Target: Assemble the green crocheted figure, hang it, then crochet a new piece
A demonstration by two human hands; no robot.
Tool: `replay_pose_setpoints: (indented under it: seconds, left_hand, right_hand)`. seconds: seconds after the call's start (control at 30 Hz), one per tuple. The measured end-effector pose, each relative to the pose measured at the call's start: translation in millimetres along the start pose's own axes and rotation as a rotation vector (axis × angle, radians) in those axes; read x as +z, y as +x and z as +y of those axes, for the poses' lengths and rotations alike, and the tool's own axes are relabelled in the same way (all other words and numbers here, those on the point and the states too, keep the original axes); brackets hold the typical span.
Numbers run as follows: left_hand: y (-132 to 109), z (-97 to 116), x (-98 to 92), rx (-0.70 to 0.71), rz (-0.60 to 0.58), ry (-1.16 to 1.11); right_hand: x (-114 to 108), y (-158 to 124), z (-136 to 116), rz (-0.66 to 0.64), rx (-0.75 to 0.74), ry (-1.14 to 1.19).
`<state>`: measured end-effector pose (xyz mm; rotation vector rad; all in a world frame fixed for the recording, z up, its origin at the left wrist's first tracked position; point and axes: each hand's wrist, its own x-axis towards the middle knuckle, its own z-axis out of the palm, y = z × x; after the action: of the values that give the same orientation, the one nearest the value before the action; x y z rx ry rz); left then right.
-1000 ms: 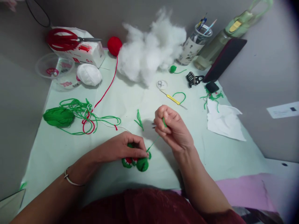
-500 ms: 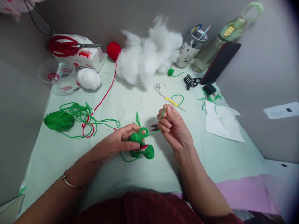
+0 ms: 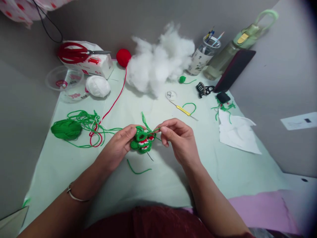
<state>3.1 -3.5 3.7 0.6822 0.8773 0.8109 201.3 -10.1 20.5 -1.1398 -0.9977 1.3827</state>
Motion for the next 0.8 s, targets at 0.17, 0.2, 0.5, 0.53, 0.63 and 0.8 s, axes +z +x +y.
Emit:
replay_pose_setpoints:
  seconds: [0.17,0.2,0.5,0.53,0.63,0.8]
  left_hand:
    - [-0.6,-1.8,0.7,-0.003,-0.018,0.016]
    - [-0.7,-1.9,0.7,-0.003,-0.017,0.014]
    - [-2.3,-0.3,-0.6,0.037,-0.053,-0.005]
    - [-2.4,-0.5,-0.8,0.042,-0.055,-0.018]
    - [-3.3,-0.7,-1.0,0.049,-0.064,-0.067]
    - [-5.4,2.6,2.4,0.068,-0.067,-0.131]
  right_hand:
    - [5.0,-3.0,1.5,0.022,-0.034,-0.042]
    - [5.8,-3.5,1.1,0.024,-0.039,-0.048]
    - [11.1,-10.2,-4.2,0.116,-0.149,-0.165]
    - [11.4,-11.0,-4.2,0.111,-0.159,-0.185]
    - [11.8,-13.2,-3.6,0.046,-0.211,-0.249]
    - [10.9,-14.0,-1.6,0.056,-0.299,-0.269]
